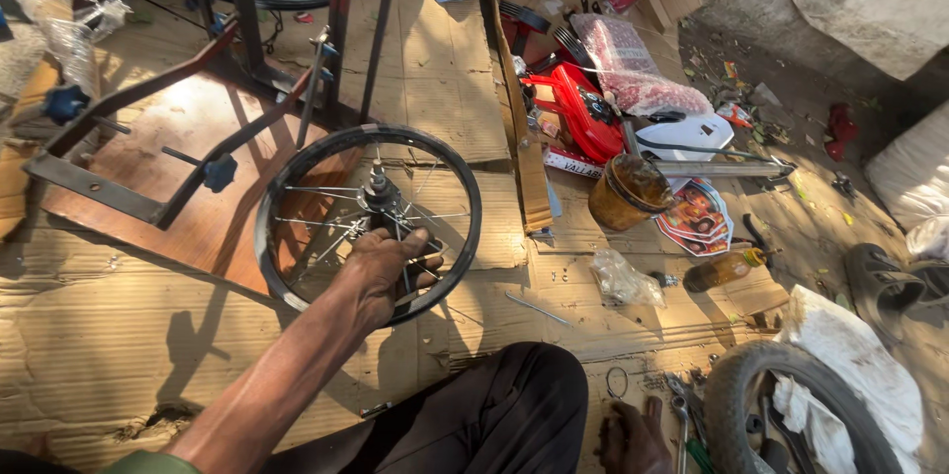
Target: The person sits on a cardboard-covered floor and uses a wrench to tighten the axle nuts on a bicycle wheel. They then insert a rubber ring into the rim and adjust the spokes by hand.
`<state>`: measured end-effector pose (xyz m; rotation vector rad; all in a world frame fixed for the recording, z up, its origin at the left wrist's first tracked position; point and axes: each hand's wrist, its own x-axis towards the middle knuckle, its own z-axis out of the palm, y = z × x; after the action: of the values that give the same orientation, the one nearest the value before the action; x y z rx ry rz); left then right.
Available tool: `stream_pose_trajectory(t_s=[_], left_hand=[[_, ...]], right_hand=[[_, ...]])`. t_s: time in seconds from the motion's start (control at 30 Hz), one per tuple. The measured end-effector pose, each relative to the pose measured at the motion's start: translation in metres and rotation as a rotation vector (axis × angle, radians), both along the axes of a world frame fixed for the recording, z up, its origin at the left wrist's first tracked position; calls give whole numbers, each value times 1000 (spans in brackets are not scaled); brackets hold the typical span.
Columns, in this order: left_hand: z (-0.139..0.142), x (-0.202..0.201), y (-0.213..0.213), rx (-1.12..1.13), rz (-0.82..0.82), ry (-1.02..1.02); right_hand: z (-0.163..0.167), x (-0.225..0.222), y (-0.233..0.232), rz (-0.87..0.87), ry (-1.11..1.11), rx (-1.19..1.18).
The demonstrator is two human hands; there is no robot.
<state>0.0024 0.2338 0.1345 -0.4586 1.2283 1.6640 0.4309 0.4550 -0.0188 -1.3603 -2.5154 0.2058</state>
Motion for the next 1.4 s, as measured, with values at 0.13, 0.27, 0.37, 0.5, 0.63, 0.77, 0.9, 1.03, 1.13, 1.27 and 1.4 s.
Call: stream_pose_trajectory(t_s=[0.13,0.27,0.37,0.5,0.63,0.77,0.9,1.03,1.13,1.27,1.4], left_hand=[[-17,-1,0,49,-6,26],[-34,-1,10,120,-9,75],[-35,1,11,108,-37,74],[-13,8,6,35,-14,40],[18,16,4,-90,-48,82],[35,22,8,-115,-56,112],[35,22,7,-94,-66,122],[29,21,5,-77,-75,125],[26,20,5,-73,-85,143],[26,19,5,-53,-65,97],[29,18,4,-56,-81,109]], right_hand=[[17,-13,-34,142,3,224],[48,-23,-63,-87,129,12],[71,-31,-59,-225,74,-217],[81,-30,-50,-289,129,-291],[82,-10,-43,-265,981,-606],[95,4,-43,-509,1698,-947],[103,-10,-57,-498,1036,-691],[98,-35,-66,-503,331,-389],[100,-45,-63,-351,247,-248],[111,-46,-54,-324,171,-229],[115,-42,-49,-489,225,-472]])
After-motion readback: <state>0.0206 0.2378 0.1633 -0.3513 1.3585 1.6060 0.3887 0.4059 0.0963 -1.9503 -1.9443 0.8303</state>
